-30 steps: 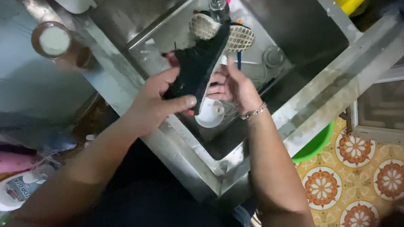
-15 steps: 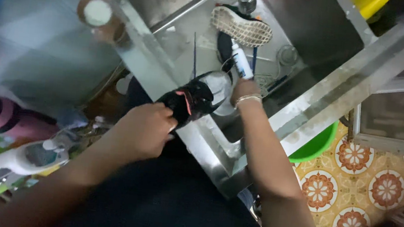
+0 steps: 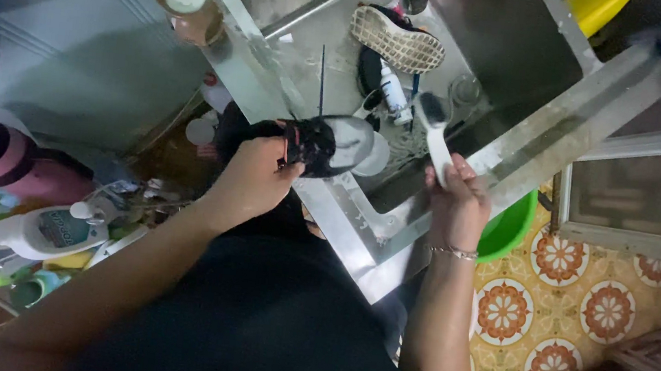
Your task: Cleaning and scrubbing sneakers in a sink with soap and a brush.
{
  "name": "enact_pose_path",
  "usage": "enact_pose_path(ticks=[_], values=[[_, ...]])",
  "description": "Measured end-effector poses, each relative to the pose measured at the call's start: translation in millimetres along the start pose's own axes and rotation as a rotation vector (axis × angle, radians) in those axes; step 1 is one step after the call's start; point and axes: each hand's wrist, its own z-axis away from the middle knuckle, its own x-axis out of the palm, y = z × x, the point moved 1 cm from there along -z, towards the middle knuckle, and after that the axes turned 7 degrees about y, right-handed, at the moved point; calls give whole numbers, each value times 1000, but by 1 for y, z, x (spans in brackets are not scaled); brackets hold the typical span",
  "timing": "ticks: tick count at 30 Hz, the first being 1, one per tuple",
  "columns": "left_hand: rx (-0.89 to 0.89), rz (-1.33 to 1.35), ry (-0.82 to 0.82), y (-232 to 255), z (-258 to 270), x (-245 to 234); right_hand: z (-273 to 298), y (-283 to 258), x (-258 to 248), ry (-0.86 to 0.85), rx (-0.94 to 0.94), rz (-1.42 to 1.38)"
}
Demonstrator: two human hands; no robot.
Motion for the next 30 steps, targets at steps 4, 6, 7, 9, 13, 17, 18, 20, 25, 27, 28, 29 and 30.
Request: enact_pose_path(ticks=[4, 6, 7, 9, 13, 17, 18, 20, 25, 27, 28, 29, 30], values=[[-120, 276, -91, -16, -4, 27, 19, -6, -7, -192, 205, -208], [-352, 724, -268, -4, -5, 28, 18, 1, -12, -351, 306, -289], [-351, 726, -250, 1, -6, 28, 16, 1, -5, -369, 308, -286], [-557, 1076, -292, 12, -8, 29, 13, 2, 6, -334, 251, -214], [-680, 1340, -203, -9, -19, 41, 6, 2, 12, -208, -19, 136], [-707, 1538, -218, -14, -16, 53, 11, 7, 15, -165, -321, 280], [-700, 1534, -229, -14, -14, 55, 11, 11, 17, -191, -434, 300], [-655, 1594, -239, -22, -2, 68, 23, 13, 26, -217, -505, 330], [-530, 1851, -263, -9, 4, 68, 42, 14, 37, -223, -562, 317], [-549, 1855, -285, -7, 5, 68, 55, 6, 39, -198, -649, 421], [-556, 1851, -289, -11, 9, 74, 58, 2, 35, -193, -644, 420], [-531, 1787, -295, -15, 10, 80, 59, -3, 33, -180, -725, 499], [-506, 1724, -302, -19, 11, 86, 61, -8, 30, -166, -804, 580]])
